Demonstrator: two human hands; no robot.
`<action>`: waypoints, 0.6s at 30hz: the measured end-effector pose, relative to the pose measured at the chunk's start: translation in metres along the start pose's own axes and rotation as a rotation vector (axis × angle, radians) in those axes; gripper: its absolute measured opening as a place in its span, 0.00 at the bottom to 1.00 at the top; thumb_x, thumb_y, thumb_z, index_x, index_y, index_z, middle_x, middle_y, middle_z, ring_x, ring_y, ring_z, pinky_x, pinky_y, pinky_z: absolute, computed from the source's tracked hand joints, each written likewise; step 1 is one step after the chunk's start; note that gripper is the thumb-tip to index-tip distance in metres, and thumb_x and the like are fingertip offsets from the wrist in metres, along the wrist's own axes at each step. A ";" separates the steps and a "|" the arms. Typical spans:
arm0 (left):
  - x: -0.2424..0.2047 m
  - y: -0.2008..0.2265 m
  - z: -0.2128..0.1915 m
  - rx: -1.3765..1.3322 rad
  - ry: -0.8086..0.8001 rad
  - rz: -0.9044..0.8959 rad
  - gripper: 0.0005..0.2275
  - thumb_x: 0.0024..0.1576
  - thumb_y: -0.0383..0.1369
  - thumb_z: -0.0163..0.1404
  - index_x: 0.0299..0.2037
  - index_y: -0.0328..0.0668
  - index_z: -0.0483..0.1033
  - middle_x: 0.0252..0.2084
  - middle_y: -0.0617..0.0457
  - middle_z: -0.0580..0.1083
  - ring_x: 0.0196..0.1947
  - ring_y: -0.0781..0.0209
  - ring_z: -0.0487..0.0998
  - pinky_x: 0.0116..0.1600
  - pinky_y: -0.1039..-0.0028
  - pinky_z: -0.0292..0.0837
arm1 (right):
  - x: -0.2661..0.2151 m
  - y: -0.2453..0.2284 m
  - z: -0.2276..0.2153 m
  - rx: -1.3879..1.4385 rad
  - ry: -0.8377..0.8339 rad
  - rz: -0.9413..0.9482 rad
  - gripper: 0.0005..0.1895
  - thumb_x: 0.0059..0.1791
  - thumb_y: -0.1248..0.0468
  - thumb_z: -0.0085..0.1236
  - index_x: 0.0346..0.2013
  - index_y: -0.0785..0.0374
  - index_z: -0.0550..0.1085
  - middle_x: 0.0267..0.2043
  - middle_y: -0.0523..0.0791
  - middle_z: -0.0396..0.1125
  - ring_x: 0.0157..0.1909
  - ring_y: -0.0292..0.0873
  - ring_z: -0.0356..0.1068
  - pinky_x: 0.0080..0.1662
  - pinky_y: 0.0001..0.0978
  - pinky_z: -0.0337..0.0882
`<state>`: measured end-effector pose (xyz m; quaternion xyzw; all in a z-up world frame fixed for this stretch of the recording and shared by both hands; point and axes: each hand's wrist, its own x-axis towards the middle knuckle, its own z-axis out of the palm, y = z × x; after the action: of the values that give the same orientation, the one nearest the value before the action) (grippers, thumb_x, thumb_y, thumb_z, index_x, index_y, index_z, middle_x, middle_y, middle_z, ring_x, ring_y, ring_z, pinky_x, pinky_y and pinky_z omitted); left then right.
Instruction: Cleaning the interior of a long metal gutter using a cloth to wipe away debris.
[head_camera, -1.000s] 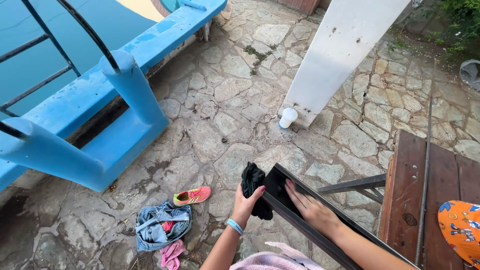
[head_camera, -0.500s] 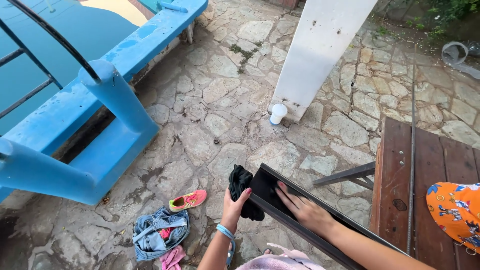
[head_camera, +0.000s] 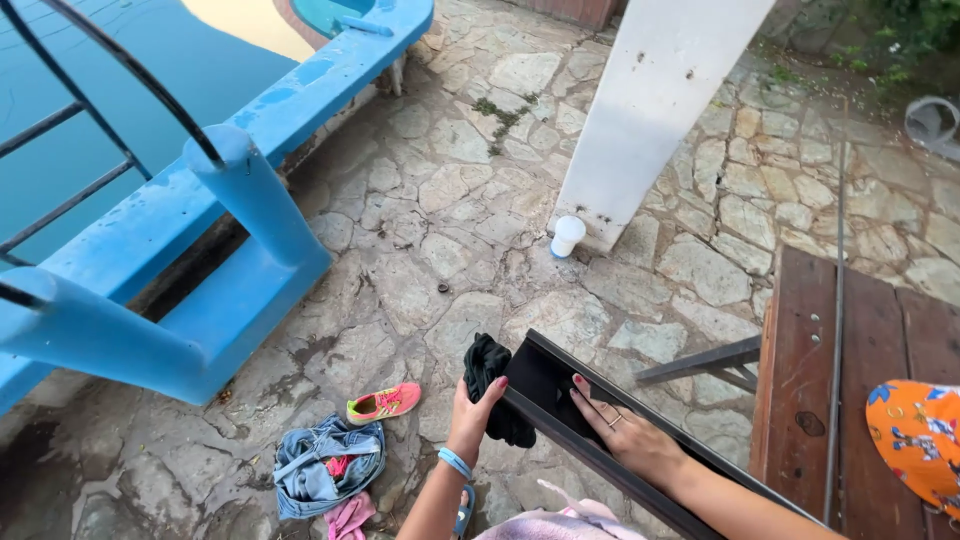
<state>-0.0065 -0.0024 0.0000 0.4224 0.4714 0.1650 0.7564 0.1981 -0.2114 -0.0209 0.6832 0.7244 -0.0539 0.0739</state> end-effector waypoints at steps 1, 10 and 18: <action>0.003 0.001 0.003 -0.011 0.008 0.003 0.44 0.43 0.52 0.59 0.73 0.48 0.59 0.72 0.50 0.65 0.71 0.53 0.67 0.72 0.63 0.65 | 0.018 0.003 -0.005 -0.006 -0.002 -0.012 0.52 0.40 0.81 0.41 0.77 0.64 0.35 0.82 0.54 0.29 0.71 0.48 0.59 0.61 0.37 0.66; -0.002 0.007 0.005 -0.069 0.015 0.069 0.39 0.44 0.47 0.62 0.67 0.45 0.66 0.64 0.47 0.74 0.64 0.52 0.75 0.66 0.63 0.72 | 0.047 -0.005 -0.023 0.056 0.088 -0.039 0.62 0.32 0.93 0.41 0.77 0.64 0.35 0.82 0.54 0.27 0.51 0.50 0.73 0.52 0.38 0.76; -0.006 0.010 0.009 -0.170 0.027 0.031 0.37 0.44 0.43 0.63 0.67 0.43 0.67 0.63 0.46 0.75 0.62 0.53 0.77 0.64 0.66 0.74 | 0.130 -0.007 -0.018 0.303 -0.114 0.052 0.46 0.52 0.71 0.39 0.79 0.50 0.30 0.82 0.43 0.13 0.83 0.53 0.26 0.71 0.60 0.48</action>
<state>-0.0001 -0.0053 0.0131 0.3614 0.4593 0.2218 0.7805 0.1834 -0.0807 -0.0272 0.7010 0.6847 -0.1993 0.0124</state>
